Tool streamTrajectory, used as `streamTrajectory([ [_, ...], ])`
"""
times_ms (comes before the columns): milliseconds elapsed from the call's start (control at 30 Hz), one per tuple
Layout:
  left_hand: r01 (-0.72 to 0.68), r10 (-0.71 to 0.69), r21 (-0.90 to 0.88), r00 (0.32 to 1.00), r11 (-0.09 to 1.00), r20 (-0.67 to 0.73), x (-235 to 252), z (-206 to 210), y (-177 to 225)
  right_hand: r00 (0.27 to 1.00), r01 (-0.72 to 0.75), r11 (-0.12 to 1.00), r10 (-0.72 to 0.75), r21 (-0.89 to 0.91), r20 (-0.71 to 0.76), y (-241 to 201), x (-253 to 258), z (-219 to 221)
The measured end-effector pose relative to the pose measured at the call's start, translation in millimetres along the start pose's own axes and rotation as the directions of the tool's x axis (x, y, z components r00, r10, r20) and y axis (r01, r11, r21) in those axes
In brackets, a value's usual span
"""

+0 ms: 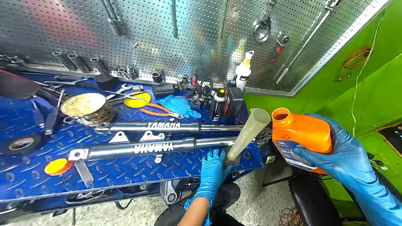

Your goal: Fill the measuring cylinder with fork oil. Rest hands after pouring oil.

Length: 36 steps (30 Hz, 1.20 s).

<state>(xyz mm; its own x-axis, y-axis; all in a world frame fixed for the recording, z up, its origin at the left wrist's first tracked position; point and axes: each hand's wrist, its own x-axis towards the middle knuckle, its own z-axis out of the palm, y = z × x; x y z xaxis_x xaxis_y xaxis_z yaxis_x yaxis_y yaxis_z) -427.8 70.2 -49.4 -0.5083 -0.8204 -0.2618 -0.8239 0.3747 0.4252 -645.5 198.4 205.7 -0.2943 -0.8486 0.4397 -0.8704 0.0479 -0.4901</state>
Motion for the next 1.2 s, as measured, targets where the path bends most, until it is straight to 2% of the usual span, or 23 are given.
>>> streamTrajectory([
  [500, -0.015, 0.015, 0.006, 1.000, 1.000, -0.003, -1, 0, 1, 0.996, -0.029, 0.974, 0.047, -0.224, 0.077, -11, 11, -12],
  [767, -0.026, 0.025, -0.029, 0.999, 0.999, -0.034, 0, 1, -1, 0.993, 0.002, 0.971, 0.027, -0.241, 0.117, -17, 17, -21],
  [1200, -0.023, 0.023, 0.003, 1.000, 1.000, 0.004, 2, 2, -1, 0.987, -0.003, 0.956, 0.050, -0.292, 0.152, -22, 19, -30],
])
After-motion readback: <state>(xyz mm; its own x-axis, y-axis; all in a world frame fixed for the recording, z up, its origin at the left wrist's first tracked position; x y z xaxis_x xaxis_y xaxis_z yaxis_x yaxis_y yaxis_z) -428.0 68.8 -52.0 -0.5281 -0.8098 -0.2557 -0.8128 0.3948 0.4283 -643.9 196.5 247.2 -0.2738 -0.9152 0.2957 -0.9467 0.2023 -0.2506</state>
